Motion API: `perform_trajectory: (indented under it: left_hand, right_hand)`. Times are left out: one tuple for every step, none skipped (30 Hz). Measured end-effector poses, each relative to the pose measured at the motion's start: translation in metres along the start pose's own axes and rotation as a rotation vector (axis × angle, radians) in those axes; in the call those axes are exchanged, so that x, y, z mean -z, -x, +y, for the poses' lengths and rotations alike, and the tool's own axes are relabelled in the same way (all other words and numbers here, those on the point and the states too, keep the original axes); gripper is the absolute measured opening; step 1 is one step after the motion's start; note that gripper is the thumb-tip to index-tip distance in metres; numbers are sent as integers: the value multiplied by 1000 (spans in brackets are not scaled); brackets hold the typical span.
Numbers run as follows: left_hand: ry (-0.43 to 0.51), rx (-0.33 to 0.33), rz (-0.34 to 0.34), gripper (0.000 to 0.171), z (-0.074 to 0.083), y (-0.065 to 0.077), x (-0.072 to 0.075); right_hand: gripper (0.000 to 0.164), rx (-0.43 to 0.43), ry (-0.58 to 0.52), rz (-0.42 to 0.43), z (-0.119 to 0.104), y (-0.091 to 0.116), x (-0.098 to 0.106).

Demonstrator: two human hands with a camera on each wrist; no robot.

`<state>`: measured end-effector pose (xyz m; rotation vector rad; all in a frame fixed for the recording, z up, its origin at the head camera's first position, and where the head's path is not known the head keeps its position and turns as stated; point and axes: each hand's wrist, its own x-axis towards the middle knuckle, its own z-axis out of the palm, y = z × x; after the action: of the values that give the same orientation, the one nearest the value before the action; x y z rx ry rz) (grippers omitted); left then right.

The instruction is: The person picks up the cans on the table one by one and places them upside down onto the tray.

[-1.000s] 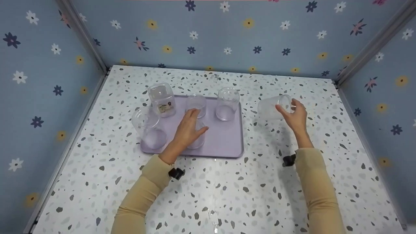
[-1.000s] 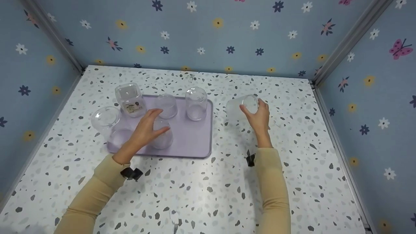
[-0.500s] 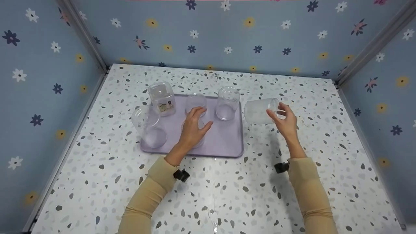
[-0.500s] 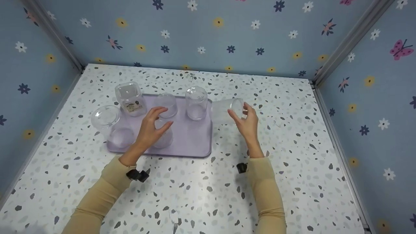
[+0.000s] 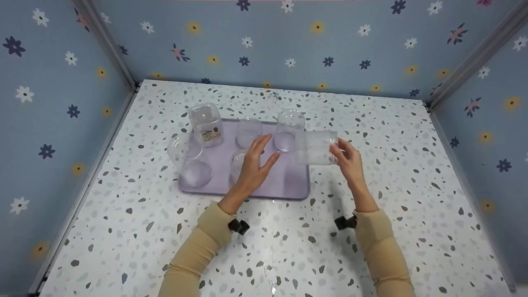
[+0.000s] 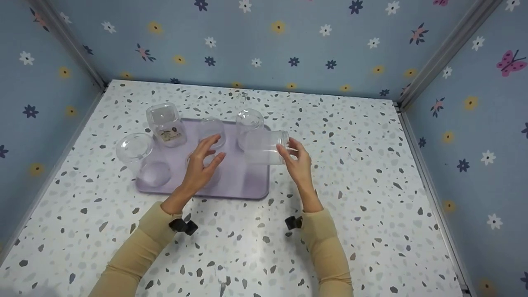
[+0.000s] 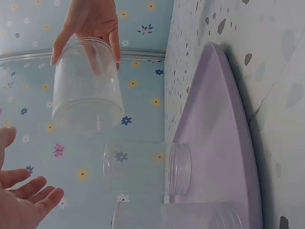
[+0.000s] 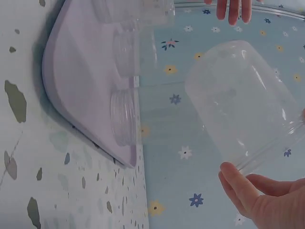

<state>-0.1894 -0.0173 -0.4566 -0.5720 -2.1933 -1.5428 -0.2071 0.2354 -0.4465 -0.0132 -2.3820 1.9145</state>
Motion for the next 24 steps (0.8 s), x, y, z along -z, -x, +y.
perform_trajectory:
  left_hand:
    - [9,-4,-1,47,0,0,-1]
    - [18,-8,-2,47,1,1,-2]
    - [29,-9,-5,46,1,1,-3]
    - [37,-11,-8,46,1,2,-4]
    - [45,-11,-13,46,2,2,-5]
    - [48,-19,-17,47,-4,3,-7]
    - [55,-20,-23,47,-4,3,-8]
    - [61,-18,-31,48,-4,4,-9]
    - [66,-15,-39,49,-4,4,-10]
    - [68,-12,-47,51,-4,5,-11]
    - [72,-9,-57,52,-3,5,-11]
    - [71,-7,-65,54,-3,5,-12]
    - [72,-8,-71,56,-2,5,-12]
    - [77,-9,-77,58,-1,5,-12]
    - [83,-10,-83,59,1,5,-12]
    - [93,-10,-88,61,4,6,-12]
    - [106,-9,-93,62,9,5,-11]
    - [119,-7,-97,64,14,5,-10]
    - [134,-3,-101,65,20,5,-9]
    - [151,2,-105,67,25,5,-7]
    - [165,11,-108,68,30,5,-6]
    - [175,18,-111,69,34,5,-4]
    - [185,24,-113,69,38,4,-3]
    - [193,27,-116,70,39,4,-3]
  right_hand:
    - [49,-9,-17,-11,-1,1,-2]
    - [48,-16,-31,-20,-2,3,-4]
    - [48,-23,-46,-26,-3,4,-5]
    - [49,-24,-59,-30,-3,5,-7]
    - [50,-17,-74,-38,-3,6,-9]
    - [50,-10,-89,-46,-2,7,-11]
    - [53,2,-101,-53,-2,8,-13]
    - [55,8,-123,-58,-1,10,-14]
    - [58,33,-184,-82,8,6,-14]
    - [60,38,-209,-91,8,8,-16]
    - [63,39,-232,-100,8,9,-18]
    - [63,36,-250,-107,8,10,-20]
    - [64,32,-262,-113,8,11,-21]
    - [63,23,-282,-118,8,12,-23]
    - [61,15,-297,-122,8,13,-24]
    - [60,-9,-267,-107,0,19,-28]
    - [58,-18,-275,-107,0,20,-29]
    - [58,-21,-283,-110,1,21,-30]
    - [59,-21,-295,-113,2,22,-31]
    - [59,-21,-310,-114,2,24,-32]
    - [61,-14,-321,-120,3,25,-33]
    - [59,6,-350,-138,9,23,-32]
    - [60,16,-365,-148,10,24,-33]
    - [63,25,-375,-160,11,24,-34]
